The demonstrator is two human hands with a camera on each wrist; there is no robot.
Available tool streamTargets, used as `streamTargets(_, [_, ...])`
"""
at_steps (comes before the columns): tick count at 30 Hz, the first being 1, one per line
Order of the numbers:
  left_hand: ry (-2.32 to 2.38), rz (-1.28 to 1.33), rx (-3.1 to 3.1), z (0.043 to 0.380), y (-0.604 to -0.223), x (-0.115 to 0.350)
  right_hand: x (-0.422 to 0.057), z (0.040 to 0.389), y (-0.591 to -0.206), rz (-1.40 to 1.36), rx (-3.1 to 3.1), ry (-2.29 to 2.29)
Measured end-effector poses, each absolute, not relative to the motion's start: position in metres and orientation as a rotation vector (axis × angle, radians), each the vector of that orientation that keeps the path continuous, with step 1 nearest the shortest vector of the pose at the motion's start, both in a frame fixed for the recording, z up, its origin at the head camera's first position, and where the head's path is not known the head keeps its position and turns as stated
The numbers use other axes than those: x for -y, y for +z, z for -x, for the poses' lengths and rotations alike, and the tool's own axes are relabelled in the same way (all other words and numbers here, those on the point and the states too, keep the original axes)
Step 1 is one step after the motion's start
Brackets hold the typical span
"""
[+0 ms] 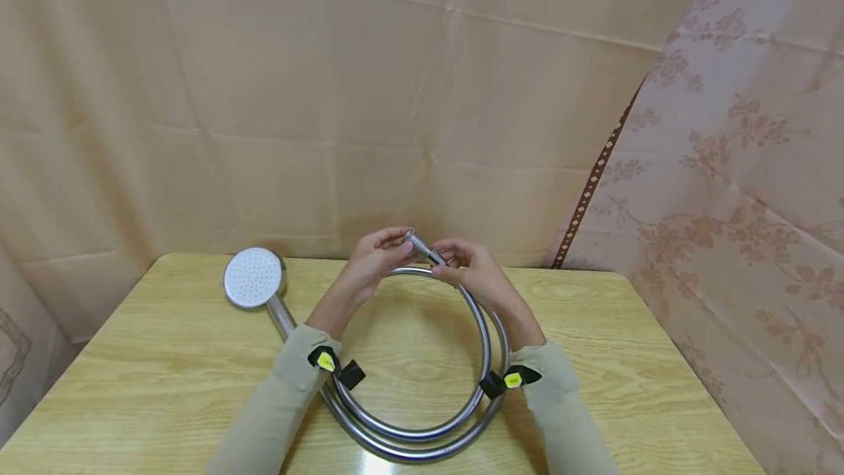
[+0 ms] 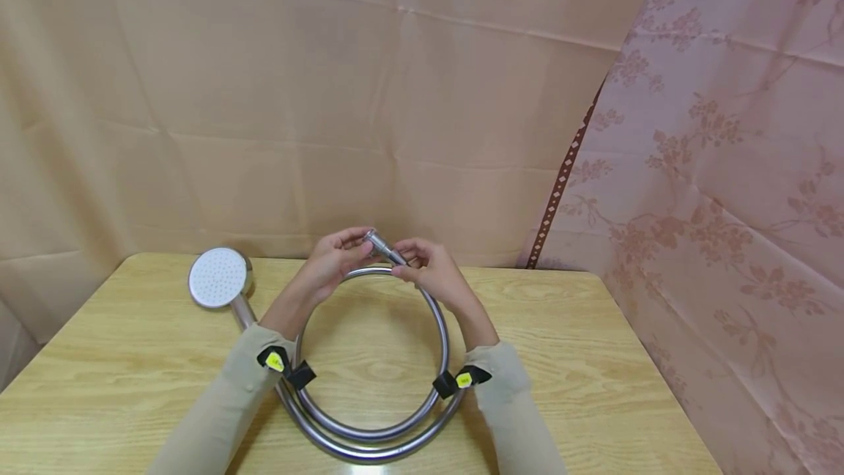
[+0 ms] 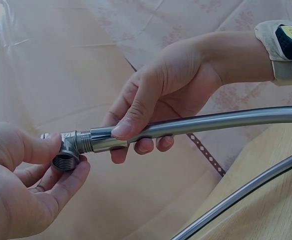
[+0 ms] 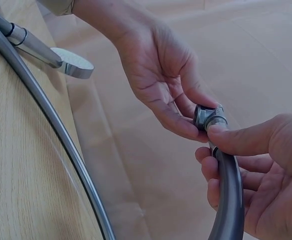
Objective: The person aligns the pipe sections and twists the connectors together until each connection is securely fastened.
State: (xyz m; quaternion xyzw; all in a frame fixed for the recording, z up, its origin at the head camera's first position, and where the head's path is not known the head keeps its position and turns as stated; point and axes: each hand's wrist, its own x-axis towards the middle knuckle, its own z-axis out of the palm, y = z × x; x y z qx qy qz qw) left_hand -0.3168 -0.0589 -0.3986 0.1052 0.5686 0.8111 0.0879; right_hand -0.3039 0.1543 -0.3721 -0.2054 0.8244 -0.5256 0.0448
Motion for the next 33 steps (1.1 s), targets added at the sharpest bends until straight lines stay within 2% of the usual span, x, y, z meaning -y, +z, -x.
streamTargets(14, [2.46, -0.277, -1.614, 0.3159, -0.3943, 0.0614, -0.1521, 0.3071, -0.374, 0.58, -2.452, -1.732])
streamTargets(33, [2.452, -0.298, -1.623, 0.3157, -0.3971, 0.062, -0.1536, 0.3045, -0.3716, 0.592, -2.44, -1.643])
